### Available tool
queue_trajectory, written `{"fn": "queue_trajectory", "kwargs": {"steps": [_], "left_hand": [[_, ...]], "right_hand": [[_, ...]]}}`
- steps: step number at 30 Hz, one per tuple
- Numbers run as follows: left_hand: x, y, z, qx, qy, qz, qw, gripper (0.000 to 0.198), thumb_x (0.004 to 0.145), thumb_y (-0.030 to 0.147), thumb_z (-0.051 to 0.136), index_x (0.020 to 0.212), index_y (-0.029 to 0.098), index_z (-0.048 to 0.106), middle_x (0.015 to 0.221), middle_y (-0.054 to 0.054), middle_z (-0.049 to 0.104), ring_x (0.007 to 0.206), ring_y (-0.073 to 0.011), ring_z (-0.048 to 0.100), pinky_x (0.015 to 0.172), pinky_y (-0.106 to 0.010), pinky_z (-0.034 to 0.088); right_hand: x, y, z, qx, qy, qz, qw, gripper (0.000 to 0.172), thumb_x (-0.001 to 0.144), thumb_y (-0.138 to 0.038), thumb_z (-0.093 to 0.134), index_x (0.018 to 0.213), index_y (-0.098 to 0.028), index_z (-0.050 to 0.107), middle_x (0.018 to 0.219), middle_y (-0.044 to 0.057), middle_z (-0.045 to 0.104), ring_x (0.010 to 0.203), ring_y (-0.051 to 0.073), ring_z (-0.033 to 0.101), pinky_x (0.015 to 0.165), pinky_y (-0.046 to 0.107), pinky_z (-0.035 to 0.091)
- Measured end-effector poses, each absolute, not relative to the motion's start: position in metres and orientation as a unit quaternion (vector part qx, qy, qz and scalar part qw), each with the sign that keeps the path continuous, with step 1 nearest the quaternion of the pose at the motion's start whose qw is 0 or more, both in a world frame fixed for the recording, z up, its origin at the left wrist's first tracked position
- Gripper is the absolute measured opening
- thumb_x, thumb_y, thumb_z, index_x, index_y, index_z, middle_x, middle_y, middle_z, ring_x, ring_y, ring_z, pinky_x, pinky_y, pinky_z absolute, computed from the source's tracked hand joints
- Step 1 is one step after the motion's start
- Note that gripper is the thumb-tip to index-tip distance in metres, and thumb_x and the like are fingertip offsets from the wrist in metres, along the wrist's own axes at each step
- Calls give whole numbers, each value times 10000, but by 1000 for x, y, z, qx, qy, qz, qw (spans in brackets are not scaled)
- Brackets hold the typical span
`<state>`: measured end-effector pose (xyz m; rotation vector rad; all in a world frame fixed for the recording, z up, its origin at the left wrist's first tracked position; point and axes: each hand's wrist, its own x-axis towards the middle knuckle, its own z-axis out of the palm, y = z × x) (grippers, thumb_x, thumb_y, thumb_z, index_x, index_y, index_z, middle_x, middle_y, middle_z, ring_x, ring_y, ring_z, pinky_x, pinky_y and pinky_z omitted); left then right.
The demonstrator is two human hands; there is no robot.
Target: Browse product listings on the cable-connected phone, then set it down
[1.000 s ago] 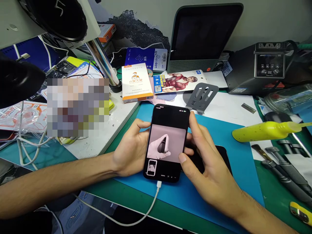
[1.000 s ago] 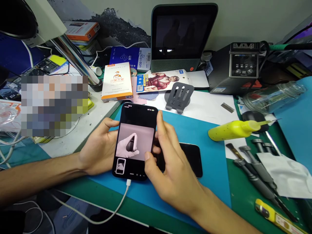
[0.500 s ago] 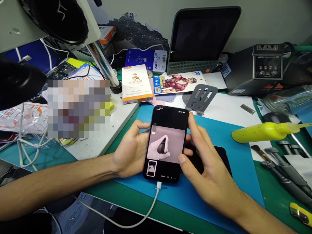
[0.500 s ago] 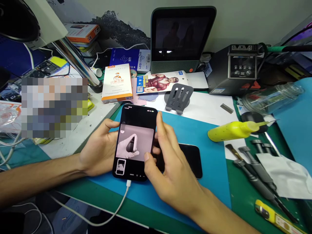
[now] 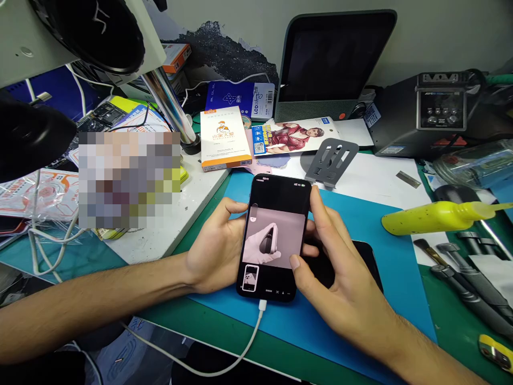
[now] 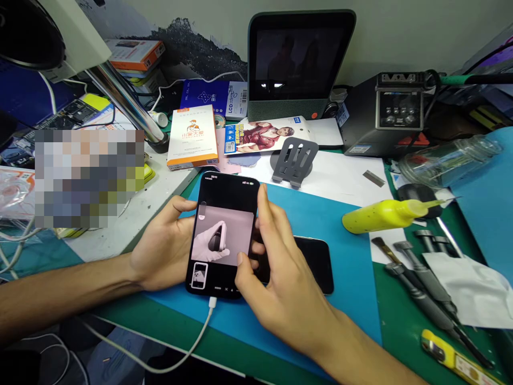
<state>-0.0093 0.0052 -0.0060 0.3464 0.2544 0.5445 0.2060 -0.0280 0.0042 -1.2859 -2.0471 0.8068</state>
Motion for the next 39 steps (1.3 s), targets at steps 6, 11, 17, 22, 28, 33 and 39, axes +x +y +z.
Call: {"fn": "queue_trajectory", "kwargs": {"steps": [6, 11, 17, 22, 28, 33, 39], "left_hand": [[-9, 7, -6, 187, 129, 250, 941, 834, 1001, 538, 66, 1479, 55, 549, 1278, -213, 640, 1165, -326, 642, 1110, -483, 385], [-9, 7, -7, 181, 122, 257, 941, 832, 1016, 530, 48, 1494, 64, 545, 1325, -210, 622, 1217, -314, 621, 1164, -469, 337], [-9, 5, -6, 166, 109, 260, 945, 827, 1038, 520, 54, 1546, 25, 479, 1401, -251, 569, 1333, -341, 550, 1184, -495, 314], [-9, 6, -6, 165, 125, 257, 944, 827, 1028, 516, 55, 1536, 44, 508, 1394, -239, 582, 1332, -329, 557, 1199, -496, 298], [-9, 7, -8, 157, 127, 266, 943, 803, 1019, 524, 106, 1370, 79, 675, 1398, -198, 595, 1298, -315, 580, 1210, -459, 298], [-9, 7, -4, 159, 149, 272, 937, 756, 1009, 486, 133, 1287, 161, 757, 1410, -127, 600, 1211, -269, 629, 1155, -383, 386], [-9, 7, -4, 178, 173, 261, 933, 829, 1001, 521, 67, 1115, 154, 801, 1121, -150, 706, 1051, -227, 683, 1029, -327, 468]], "right_hand": [[205, -30, 0, -485, -762, 297, 309, 921, 1002, -297, 638, 1726, -226, 73, 1402, 90, 428, 1116, 56, 571, 934, 39, 508], [206, -29, 1, -482, -763, 305, 304, 938, 1009, -385, 644, 1726, -239, 57, 1440, 75, 431, 1224, 59, 562, 1080, 69, 443], [207, -31, 1, -482, -756, 327, 300, 899, 1022, -303, 594, 1727, -300, 37, 1506, 27, 371, 1230, 37, 538, 1108, 60, 406], [208, -31, 2, -481, -760, 317, 301, 903, 1009, -246, 584, 1728, -270, 37, 1486, 44, 382, 1224, 40, 534, 1091, 46, 408], [213, -31, 2, -456, -764, 339, 306, 852, 1014, -195, 478, 1721, -336, 26, 1448, 36, 370, 1096, 38, 532, 1000, 69, 472], [210, -29, 0, -470, -769, 323, 290, 853, 1025, -239, 507, 1724, -310, 24, 1428, 30, 394, 1212, 33, 510, 1072, 61, 421], [209, -30, 5, -463, -778, 307, 293, 860, 1024, -230, 521, 1726, -211, 23, 1399, 65, 413, 1227, 31, 512, 1121, 55, 363]]}}
